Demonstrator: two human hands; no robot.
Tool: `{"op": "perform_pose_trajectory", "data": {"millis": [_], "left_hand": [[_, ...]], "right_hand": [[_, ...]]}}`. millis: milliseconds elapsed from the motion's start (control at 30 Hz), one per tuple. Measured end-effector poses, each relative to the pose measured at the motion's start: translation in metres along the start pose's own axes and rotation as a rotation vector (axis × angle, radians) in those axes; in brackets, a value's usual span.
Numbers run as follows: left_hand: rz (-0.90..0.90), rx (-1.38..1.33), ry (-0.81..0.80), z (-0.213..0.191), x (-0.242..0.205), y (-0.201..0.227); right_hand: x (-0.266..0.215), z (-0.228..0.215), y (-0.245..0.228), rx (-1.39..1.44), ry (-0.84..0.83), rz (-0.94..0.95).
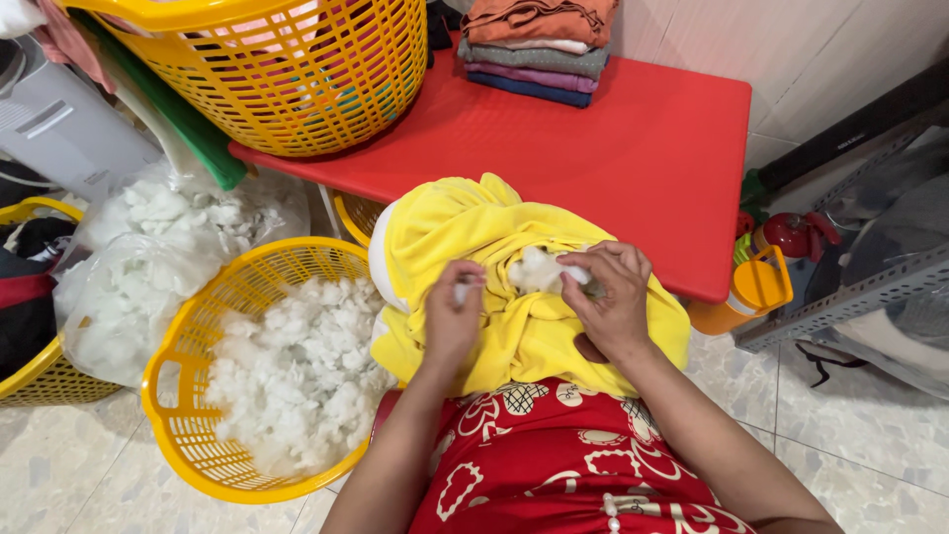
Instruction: The person repeatedly takes handfuls of white cotton-like filling from a yellow basket and inserts them into a yellow fabric cover resting on a red table. The hands push and arrange the filling inside the cover throughout the clip.
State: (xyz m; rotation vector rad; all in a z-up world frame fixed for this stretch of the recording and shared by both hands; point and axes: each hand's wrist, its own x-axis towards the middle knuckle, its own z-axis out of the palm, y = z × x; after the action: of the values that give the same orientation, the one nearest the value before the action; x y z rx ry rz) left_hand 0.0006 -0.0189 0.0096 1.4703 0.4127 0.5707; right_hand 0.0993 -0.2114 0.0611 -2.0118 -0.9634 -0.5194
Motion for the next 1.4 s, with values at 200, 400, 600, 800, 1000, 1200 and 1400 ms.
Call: {"op": "perform_pose_trajectory", "data": {"millis": [200,400,600,800,1000,1200,1400], "left_hand": [[0.005,-0.27,0.024,0.003,0.002,-0.001],[0.189,-0.023,-0.283,0.042,-0.011,0.011],[0.173,0.006,-0.018,0.014,-0.005,0.013],[0.307,-0.059,0.55,-0.129,0.049,-0.031],[-0.013,0.212,0.796,-0.24,0.059,-0.182],[-0.629,-0.383,0.599,-0.266,0.027,-0.247],[-0.705,-0.129,0.621,-0.266,0.018,-0.234]], "right_hand": [[-0.005,0.005,0.005,0.022,-0.011,0.071],[-0.008,0.008,0.007,0.037,-0.135,-0.044],[-0.006,0.005,0.005,0.075,-0.175,-0.094],[-0.004,0.001,0.0,0.025,-0.244,-0.048],[-0.002,0.005,-0.004,-0.037,-0.232,-0.071],[-0.003,0.012,0.006,-0.081,-0.289,0.023],[0.011,0.006,-0.006,-0.176,-0.394,0.0]]}}
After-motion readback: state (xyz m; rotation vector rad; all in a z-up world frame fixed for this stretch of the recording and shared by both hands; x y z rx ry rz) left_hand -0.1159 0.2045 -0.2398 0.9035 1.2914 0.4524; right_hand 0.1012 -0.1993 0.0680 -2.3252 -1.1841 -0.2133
